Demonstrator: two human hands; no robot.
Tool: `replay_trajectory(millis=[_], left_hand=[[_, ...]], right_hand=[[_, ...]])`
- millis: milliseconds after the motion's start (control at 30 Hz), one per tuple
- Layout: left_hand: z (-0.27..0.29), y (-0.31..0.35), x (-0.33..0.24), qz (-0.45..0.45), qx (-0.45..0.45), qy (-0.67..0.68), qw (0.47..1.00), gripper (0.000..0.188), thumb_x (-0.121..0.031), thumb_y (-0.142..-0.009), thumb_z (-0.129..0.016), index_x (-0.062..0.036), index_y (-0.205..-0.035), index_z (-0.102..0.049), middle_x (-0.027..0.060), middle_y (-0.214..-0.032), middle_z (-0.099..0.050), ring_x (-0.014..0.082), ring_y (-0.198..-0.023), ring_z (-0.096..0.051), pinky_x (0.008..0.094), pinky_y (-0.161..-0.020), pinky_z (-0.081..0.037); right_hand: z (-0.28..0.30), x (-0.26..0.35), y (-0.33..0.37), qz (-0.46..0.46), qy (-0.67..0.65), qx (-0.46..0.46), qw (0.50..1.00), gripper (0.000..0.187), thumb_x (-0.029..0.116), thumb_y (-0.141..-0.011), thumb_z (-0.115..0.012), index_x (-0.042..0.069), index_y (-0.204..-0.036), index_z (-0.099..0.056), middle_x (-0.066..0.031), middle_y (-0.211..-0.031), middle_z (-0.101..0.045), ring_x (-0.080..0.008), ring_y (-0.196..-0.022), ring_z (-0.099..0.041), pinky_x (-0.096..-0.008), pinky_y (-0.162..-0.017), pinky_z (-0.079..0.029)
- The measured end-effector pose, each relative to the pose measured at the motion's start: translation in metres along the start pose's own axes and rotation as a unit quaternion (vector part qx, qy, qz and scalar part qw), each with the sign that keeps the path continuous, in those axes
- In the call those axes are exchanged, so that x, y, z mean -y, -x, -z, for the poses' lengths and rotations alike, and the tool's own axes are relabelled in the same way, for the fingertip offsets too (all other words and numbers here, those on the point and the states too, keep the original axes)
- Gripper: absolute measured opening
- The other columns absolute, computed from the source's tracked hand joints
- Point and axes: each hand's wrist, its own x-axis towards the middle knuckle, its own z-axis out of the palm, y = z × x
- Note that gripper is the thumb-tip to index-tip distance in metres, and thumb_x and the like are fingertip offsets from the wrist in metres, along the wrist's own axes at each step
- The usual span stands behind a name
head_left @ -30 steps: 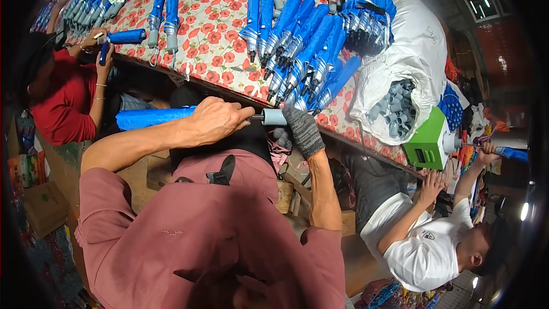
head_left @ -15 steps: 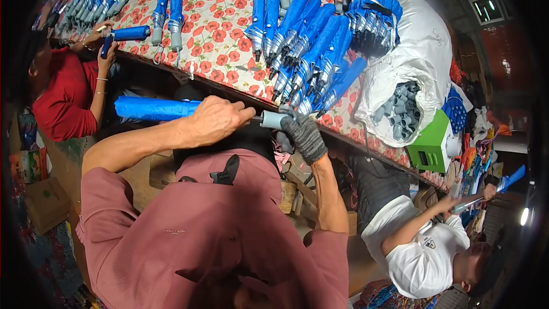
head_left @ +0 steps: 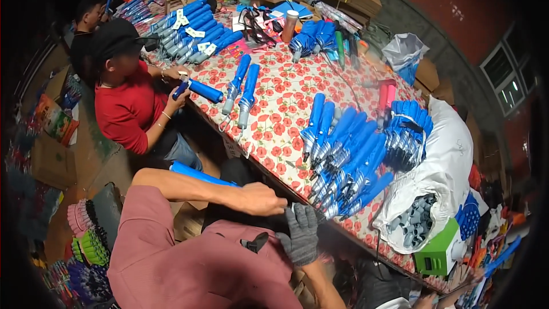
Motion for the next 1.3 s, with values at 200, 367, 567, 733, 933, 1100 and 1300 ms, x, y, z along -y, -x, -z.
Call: replay_trajectory(millis=[200,367,567,733,933,1100,1300], left_hand=[[0.025,-0.002,0.022,0.056,0.043,0.060,0.996,0.032,-0.036,-0.099,-0.058,-0.0056,-0.093,-0.065,0.0133,-0.077,-0.072,0.0374,-0.066,-0.067,0.0463,-0.060,-0.052],[0.024,-0.010,0.026,0.073,0.135,0.185,0.971,0.033,-0.034,-0.101,-0.055,-0.0040,-0.093,-0.066,0.0114,-0.085,-0.073,0.0344,-0.071,-0.066,0.0460,-0.068,-0.052],[0.026,0.007,0.015,-0.044,0.204,0.445,0.871,0.032,-0.029,-0.102,-0.054,-0.0017,-0.090,-0.065,0.0116,-0.092,-0.075,0.0316,-0.077,-0.066,0.0444,-0.073,-0.052],[0.014,0.014,0.024,-0.061,0.193,0.474,0.857,0.031,-0.028,-0.103,-0.054,-0.0008,-0.093,-0.063,0.0121,-0.087,-0.072,0.0303,-0.072,-0.061,0.0426,-0.071,-0.051],[0.027,0.017,0.007,-0.071,0.080,-0.002,0.994,0.031,-0.029,-0.106,-0.051,-0.0027,-0.091,-0.056,0.0119,-0.084,-0.070,0.0338,-0.065,-0.063,0.0416,-0.061,-0.051],[0.055,0.018,0.009,-0.016,0.158,0.278,0.947,0.028,-0.027,-0.103,-0.053,-0.0045,-0.085,-0.052,0.0104,-0.086,-0.072,0.0361,-0.065,-0.067,0.0439,-0.056,-0.051],[0.050,0.014,-0.004,-0.034,0.069,0.047,0.996,0.026,-0.027,-0.104,-0.053,-0.0044,-0.091,-0.057,0.0095,-0.084,-0.069,0.0296,-0.063,-0.062,0.0419,-0.060,-0.050]], right_hand=[[0.000,0.027,-0.004,0.156,0.082,0.038,0.984,0.080,0.038,-0.080,-0.075,-0.005,-0.143,-0.050,-0.0241,-0.143,-0.056,-0.0418,-0.127,-0.057,-0.0442,-0.111,-0.043],[0.011,0.036,-0.001,0.164,0.057,0.046,0.984,0.075,0.038,-0.088,-0.070,-0.001,-0.148,-0.049,-0.0232,-0.145,-0.056,-0.0390,-0.131,-0.056,-0.0453,-0.111,-0.043],[0.029,0.060,-0.003,0.208,-0.008,0.044,0.977,0.060,0.035,-0.092,-0.065,0.002,-0.141,-0.055,-0.0211,-0.134,-0.062,-0.0375,-0.120,-0.061,-0.0439,-0.104,-0.047],[0.027,0.067,-0.008,0.141,0.205,0.311,0.917,0.041,0.030,-0.094,-0.062,0.005,-0.126,-0.061,-0.0172,-0.116,-0.066,-0.0343,-0.101,-0.066,-0.0411,-0.091,-0.052],[-0.037,-0.004,0.003,0.127,-0.040,0.116,0.984,0.020,0.023,-0.094,-0.059,0.008,-0.107,-0.063,-0.0145,-0.099,-0.067,-0.0352,-0.073,-0.065,-0.0447,-0.069,-0.052],[0.000,0.029,-0.003,0.103,0.045,0.098,0.989,0.026,0.021,-0.095,-0.059,0.008,-0.116,-0.065,-0.0105,-0.097,-0.067,-0.0310,-0.080,-0.064,-0.0405,-0.076,-0.052],[0.018,0.045,-0.005,0.118,0.103,0.091,0.983,0.027,0.023,-0.090,-0.064,0.005,-0.111,-0.066,-0.0128,-0.097,-0.068,-0.0328,-0.078,-0.064,-0.0415,-0.074,-0.053]])
